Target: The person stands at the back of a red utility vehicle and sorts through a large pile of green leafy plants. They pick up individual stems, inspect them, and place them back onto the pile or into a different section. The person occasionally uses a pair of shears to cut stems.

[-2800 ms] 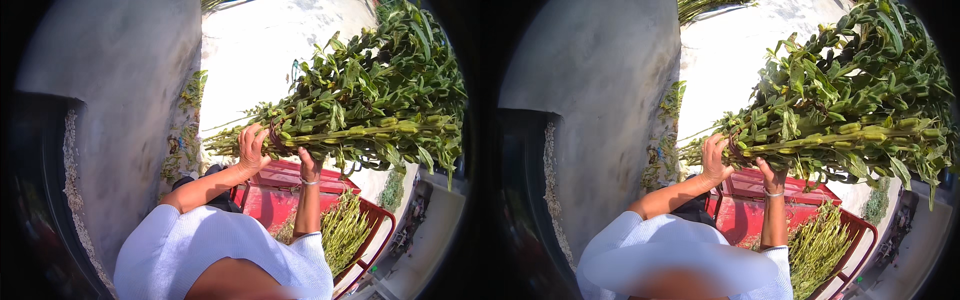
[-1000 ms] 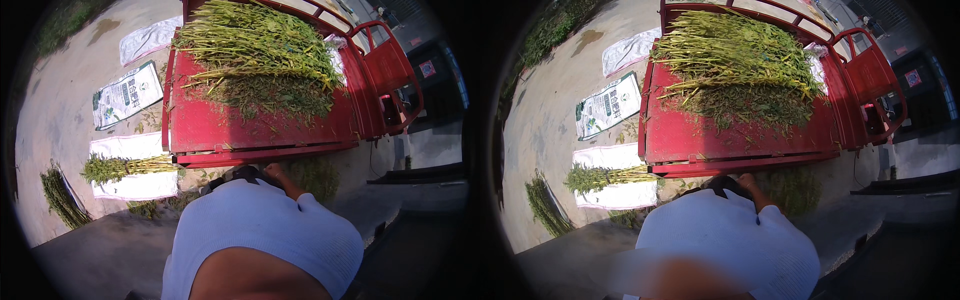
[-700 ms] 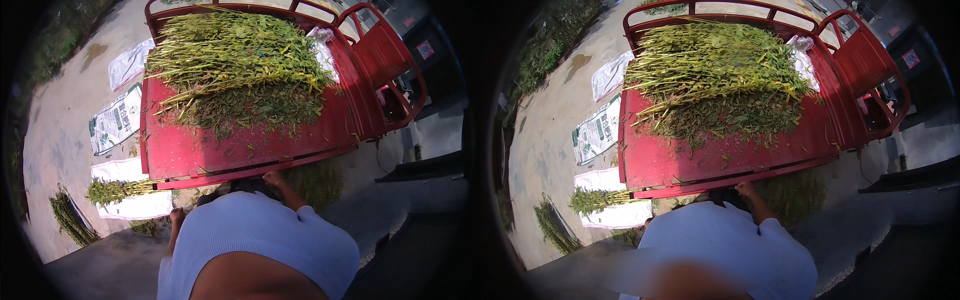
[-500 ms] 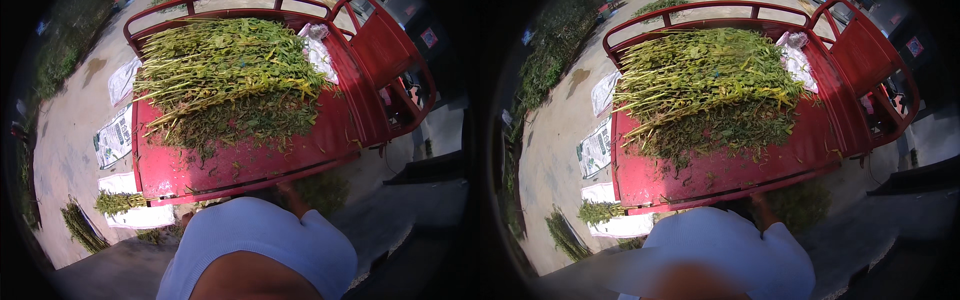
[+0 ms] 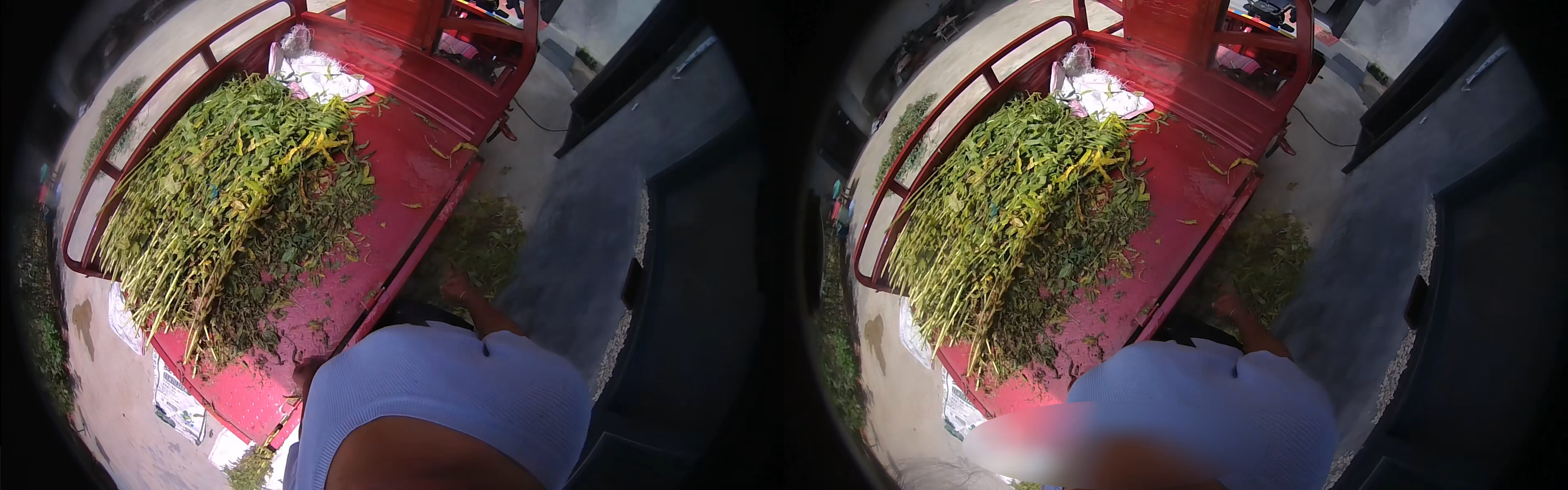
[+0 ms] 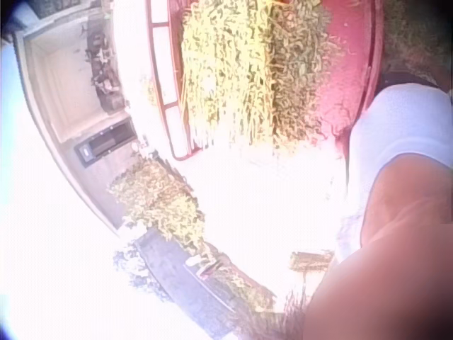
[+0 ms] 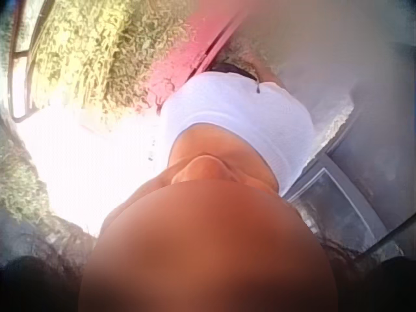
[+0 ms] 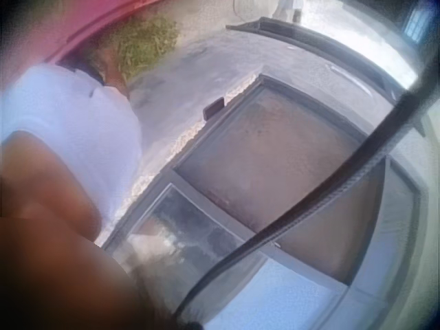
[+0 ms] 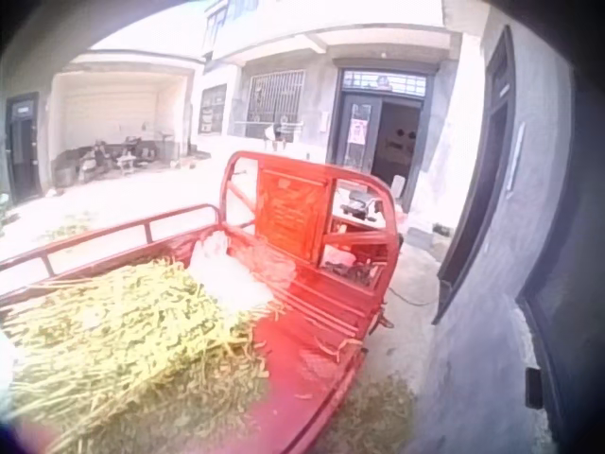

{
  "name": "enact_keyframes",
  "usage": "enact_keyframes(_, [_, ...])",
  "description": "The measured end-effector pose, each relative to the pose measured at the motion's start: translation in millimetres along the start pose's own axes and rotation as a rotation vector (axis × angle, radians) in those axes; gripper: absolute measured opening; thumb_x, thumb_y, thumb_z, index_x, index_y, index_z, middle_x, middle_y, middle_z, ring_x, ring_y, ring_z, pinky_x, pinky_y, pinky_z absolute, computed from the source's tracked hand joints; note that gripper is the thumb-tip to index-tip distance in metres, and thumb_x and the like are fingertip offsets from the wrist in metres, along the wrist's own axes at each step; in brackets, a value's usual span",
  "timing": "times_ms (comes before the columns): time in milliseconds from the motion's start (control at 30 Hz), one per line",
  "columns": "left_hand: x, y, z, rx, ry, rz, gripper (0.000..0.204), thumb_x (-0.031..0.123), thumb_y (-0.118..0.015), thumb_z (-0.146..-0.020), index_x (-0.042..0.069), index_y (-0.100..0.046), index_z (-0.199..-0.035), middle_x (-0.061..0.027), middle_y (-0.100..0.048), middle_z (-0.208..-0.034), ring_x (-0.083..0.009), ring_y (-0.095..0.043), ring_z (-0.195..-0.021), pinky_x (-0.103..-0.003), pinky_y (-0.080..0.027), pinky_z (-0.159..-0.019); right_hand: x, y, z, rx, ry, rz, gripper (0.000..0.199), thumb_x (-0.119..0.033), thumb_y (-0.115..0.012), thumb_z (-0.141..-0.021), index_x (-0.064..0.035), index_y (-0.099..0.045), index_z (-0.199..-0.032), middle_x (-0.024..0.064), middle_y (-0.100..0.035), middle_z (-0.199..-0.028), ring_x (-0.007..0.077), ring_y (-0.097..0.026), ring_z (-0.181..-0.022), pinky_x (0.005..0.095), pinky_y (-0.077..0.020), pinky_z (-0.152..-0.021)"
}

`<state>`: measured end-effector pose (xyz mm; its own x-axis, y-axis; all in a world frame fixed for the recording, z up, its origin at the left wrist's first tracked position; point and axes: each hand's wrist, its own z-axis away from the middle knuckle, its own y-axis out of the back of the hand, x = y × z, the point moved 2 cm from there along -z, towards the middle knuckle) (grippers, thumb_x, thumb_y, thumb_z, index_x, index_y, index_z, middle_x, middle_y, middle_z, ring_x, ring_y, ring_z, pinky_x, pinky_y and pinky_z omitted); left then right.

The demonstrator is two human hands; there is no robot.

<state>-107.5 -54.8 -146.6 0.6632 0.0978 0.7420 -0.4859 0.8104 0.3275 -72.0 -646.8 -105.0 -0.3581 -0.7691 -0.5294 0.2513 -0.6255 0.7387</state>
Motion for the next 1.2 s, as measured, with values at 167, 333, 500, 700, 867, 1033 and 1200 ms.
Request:
enact_keyframes(167, [23.9, -38.4, 19.5, -0.068, 0.086, -0.012, 0.022, 0.019, -0.062, -0.072, 0.0, -0.067, -0.081, -0.0136, -0.065, -0.071, -0.021, -0.061, -0.06, -0.033, -0.049, -0.058, 59.4, 68.4, 4.4, 0.229, -0.293, -0.839, 0.015, -0.017, -0.057, -0.084, -0.0043, -0.063, -0.089, 0.0095, -0.059, -0.066, 0.0194, -0.055, -0.054, 0.0358, -0.0456, -0.046])
enact_keyframes(333, [51.5, -64.1, 41.9, -0.066, 0.053, -0.075, 0.02, 0.018, -0.063, -0.073, 0.0, -0.066, -0.081, -0.0124, -0.064, -0.068, -0.0196, -0.059, -0.057, -0.032, -0.048, -0.055, 23.9, 176.1, -25.9, 0.544, -0.591, -1.235, 0.013, -0.008, -0.056, -0.085, 0.0007, -0.063, -0.092, 0.0131, -0.058, -0.065, 0.0159, -0.048, -0.042, 0.0305, -0.0345, -0.035])
enact_keyframes(500, [70.6, -130.9, 75.6, -0.031, 0.012, -0.136, 0.018, 0.016, -0.064, -0.074, -0.001, -0.065, -0.08, -0.0112, -0.063, -0.066, -0.0183, -0.057, -0.054, -0.032, -0.046, -0.052, 29.3, 377.6, -115.2, 0.886, -0.242, -1.24, 0.01, -0.009, -0.059, -0.084, 0.0004, -0.06, -0.088, 0.0076, -0.061, -0.068, 0.0095, -0.051, -0.047, 0.0233, -0.0396, -0.037])
enact_keyframes(700, [86.7, -226.4, 142.4, 0.1, -0.068, -0.273, 0.016, 0.015, -0.065, -0.075, -0.001, -0.064, -0.079, -0.0097, -0.062, -0.062, -0.0167, -0.054, -0.05, -0.032, -0.045, -0.048, 16.7, 600.5, -289.7, 0.839, 0.142, -0.831, 0.008, -0.01, -0.061, -0.08, -0.0017, -0.061, -0.082, 0.0035, -0.062, -0.069, 0.0104, -0.053, -0.051, 0.0229, -0.043, -0.045])
enact_keyframes(867, [120.4, -350.0, 180.7, 0.012, -0.257, -0.395, 0.015, 0.013, -0.066, -0.076, -0.002, -0.063, -0.079, -0.0085, -0.06, -0.059, -0.0153, -0.053, -0.047, -0.032, -0.043, -0.045, 92.1, 666.0, -462.4, 0.476, 0.607, -0.034, 0.015, -0.019, -0.062, -0.081, -0.0043, -0.063, -0.085, 0.0004, -0.06, -0.083, 0.0159, -0.057, -0.074, 0.0336, -0.0477, -0.068])
enact_keyframes(1033, [208.6, -397.8, 245.9, 0.029, -0.14, -0.197, 0.015, 0.012, -0.064, -0.08, -0.001, -0.061, -0.077, -0.0064, -0.058, -0.055, -0.0119, -0.051, -0.045, -0.029, -0.04, -0.041, 24.7, 603.4, -514.8, 0.139, 0.43, 0.203, 0.014, -0.016, -0.062, -0.081, -0.0038, -0.062, -0.087, 0.0011, -0.06, -0.082, 0.0146, -0.057, -0.074, 0.0315, -0.0472, -0.068])
enact_keyframes(1200, [192.1, -425.9, 239.4, 0.013, -0.072, -0.099, 0.016, 0.014, -0.064, -0.081, -0.001, -0.06, -0.074, -0.0061, -0.058, -0.057, -0.0124, -0.052, -0.046, -0.028, -0.04, -0.041, 31.7, 603.5, -511.1, 0.144, 0.362, 0.261, 0.014, -0.014, -0.062, -0.08, -0.0033, -0.061, -0.089, 0.0017, -0.061, -0.082, 0.0132, -0.057, -0.075, 0.0294, -0.0467, -0.068])
